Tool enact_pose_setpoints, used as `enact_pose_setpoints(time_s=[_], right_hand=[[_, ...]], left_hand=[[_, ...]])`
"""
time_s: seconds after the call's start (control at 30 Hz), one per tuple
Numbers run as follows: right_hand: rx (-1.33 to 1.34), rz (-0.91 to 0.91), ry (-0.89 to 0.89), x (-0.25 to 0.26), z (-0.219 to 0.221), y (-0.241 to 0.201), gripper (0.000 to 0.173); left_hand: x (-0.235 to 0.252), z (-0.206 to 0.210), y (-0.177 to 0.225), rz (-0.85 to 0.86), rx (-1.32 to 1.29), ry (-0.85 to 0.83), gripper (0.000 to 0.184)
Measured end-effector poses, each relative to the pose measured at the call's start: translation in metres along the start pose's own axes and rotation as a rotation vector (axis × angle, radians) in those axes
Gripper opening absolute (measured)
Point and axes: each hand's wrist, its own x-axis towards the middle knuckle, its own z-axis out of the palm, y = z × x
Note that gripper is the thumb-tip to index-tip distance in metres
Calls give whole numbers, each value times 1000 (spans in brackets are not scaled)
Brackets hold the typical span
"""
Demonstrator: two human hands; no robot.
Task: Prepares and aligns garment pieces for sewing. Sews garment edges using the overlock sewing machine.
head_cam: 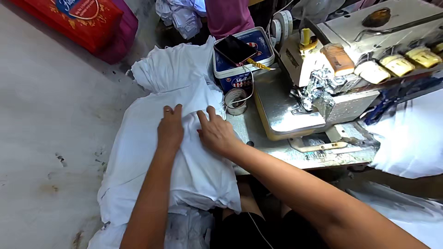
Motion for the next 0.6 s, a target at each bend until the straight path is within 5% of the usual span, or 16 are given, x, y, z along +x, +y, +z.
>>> enact_pose_setpoints(time_s=[0.17,0.27,0.37,0.43,0.5,0.6], right_hand=[[165,12,-148,32,10,-2,27],[602,-166,-133,0,-6,-26,26],[959,-246,-151,-32,-33,-50,25],[1061,-170,-99,-50,-48,-46,25],[1115,-95,26,-70,-59,-25,24],[1219,93,223,-107,-74,20,20]], left_hand=[[-71,-76,-144,196,-56,37,23],[-108,-97,-172,181,-559,310,30],[-79,-106,-126,209,-719,742,10],[-40,-113,-89,369,-610,827,16],[-5,-121,-17,570,-520,791,27],[39,-101,84,740,-471,468,26]])
